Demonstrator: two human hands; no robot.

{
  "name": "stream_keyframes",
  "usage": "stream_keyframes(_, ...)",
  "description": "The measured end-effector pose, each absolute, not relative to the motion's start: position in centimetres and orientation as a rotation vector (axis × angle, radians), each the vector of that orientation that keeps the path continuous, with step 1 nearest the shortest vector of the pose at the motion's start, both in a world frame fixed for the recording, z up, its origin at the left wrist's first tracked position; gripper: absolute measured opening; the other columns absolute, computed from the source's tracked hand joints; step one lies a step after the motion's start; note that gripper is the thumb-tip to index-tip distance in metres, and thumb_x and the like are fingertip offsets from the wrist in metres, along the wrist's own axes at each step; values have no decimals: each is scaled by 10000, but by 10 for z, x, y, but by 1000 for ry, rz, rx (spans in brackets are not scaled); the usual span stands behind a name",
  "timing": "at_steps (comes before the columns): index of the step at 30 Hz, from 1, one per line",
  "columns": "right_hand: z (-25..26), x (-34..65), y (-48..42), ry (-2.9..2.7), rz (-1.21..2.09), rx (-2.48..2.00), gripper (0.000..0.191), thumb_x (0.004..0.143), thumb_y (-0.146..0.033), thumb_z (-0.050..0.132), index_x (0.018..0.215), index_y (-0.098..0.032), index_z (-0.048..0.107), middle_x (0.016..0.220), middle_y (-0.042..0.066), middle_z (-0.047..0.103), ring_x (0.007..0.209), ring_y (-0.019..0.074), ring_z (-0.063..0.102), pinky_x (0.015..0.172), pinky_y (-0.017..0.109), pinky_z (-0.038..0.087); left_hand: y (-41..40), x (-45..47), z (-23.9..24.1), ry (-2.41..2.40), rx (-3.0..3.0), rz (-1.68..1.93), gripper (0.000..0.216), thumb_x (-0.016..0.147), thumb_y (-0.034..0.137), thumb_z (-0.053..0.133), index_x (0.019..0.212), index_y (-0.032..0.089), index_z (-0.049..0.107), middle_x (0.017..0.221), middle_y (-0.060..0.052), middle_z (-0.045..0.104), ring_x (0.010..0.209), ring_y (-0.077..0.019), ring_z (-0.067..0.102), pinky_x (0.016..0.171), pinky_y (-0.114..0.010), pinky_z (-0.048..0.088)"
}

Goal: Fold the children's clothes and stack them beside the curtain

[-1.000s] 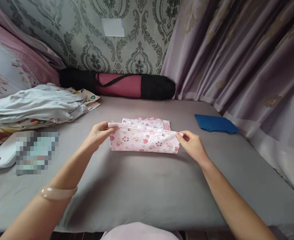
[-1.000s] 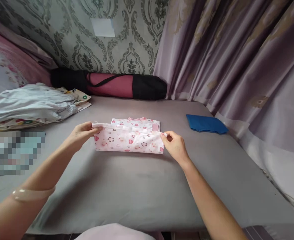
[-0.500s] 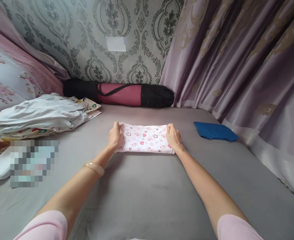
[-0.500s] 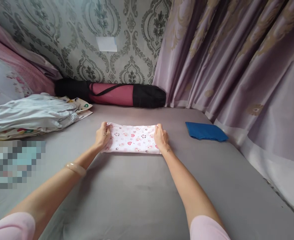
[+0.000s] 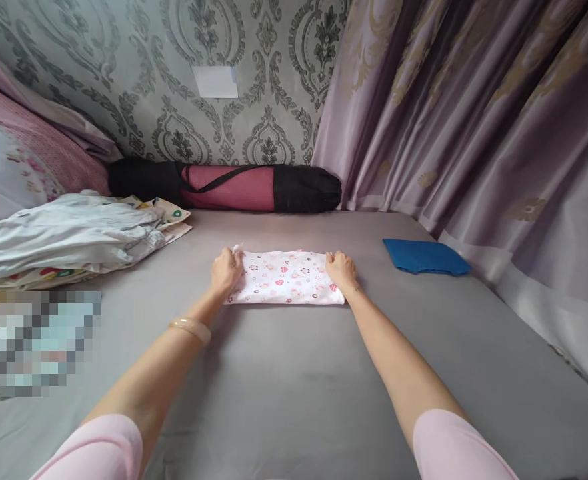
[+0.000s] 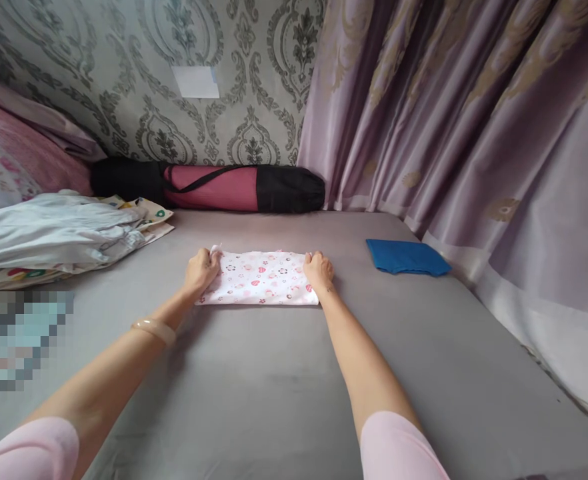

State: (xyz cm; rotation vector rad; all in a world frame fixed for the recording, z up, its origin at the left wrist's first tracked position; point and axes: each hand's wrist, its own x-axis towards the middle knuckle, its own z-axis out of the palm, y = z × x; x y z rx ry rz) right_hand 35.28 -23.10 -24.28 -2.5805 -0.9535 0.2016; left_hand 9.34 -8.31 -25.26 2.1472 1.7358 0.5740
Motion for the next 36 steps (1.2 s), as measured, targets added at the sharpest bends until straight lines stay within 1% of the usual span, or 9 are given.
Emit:
stream_keyframes(2,-242,361,-232,-921,336,-2500,426,992,-443,405,1043,-113,669,1076,217,708,1043,305,669,837,349,486,-79,89,-249,1723,2047,543,369,928,490,419,867,172,596,848,-167,704,862,-302,674,703,-336,446)
stream_keyframes(6,-240,376,-253,-849,622,-2266,566,1013,-519,260,991,-128,670,911,134,737,710,173,689,615,245,492,-85,63,-242,1540,1732,505,457,812,613,537,750,167,615,626,-65,637,637,-223,645,629,-307,477)
stream_keyframes(11,-244,371,-302,-958,582,-2314,474,931,-561,417,843,-171,673,744,45,703,540,124,566,472,220,371,-121,22,-233,1374,1658,455,579,567,705,704,740,155,652,596,-13,589,558,-145,529,500,-240,384)
stream_keyframes(16,-245,351,-328,-1132,518,-2336,357,793,-538,609,691,-197,642,658,14,679,618,148,588,521,222,383,-147,9,-229,1256,1673,335,493,548,629,738,707,171,649,541,33,496,506,-104,405,484,-234,246)
stream_keyframes(21,-239,341,-326,-1148,470,-2419,369,818,-519,566,643,-199,628,607,13,655,590,151,576,519,233,373,-150,9,-237,1340,1663,445,378,590,529,717,701,175,641,511,57,432,481,-93,345,485,-243,207)
stream_keyframes(25,-234,337,-320,-1167,442,-2617,344,836,-471,545,637,-203,631,638,39,663,635,175,604,524,244,353,-151,11,-237,1410,1751,380,299,655,470,669,703,175,652,504,39,460,491,-119,409,490,-250,243)
stream_keyframes(28,-229,335,-320,-1213,439,-2694,315,853,-460,531,719,-208,664,741,69,697,710,208,640,553,262,360,-151,11,-235,1442,1854,317,241,696,418,655,736,181,640,571,9,554,571,-152,510,524,-251,309)
stream_keyframes(32,-218,329,-320,-1273,298,-2748,302,889,-455,516,913,-208,688,905,114,719,857,266,668,656,303,421,-145,13,-235,1503,2083,410,222,780,409,610,821,191,618,802,-50,665,755,-202,596,614,-268,390)
stream_keyframes(36,-213,306,-292,-1461,29,-2574,364,989,-271,334,1068,-183,678,1095,154,697,1012,259,649,824,336,458,-140,39,-239,1304,2410,578,196,896,308,465,925,200,626,979,-94,678,944,-244,607,783,-324,458)
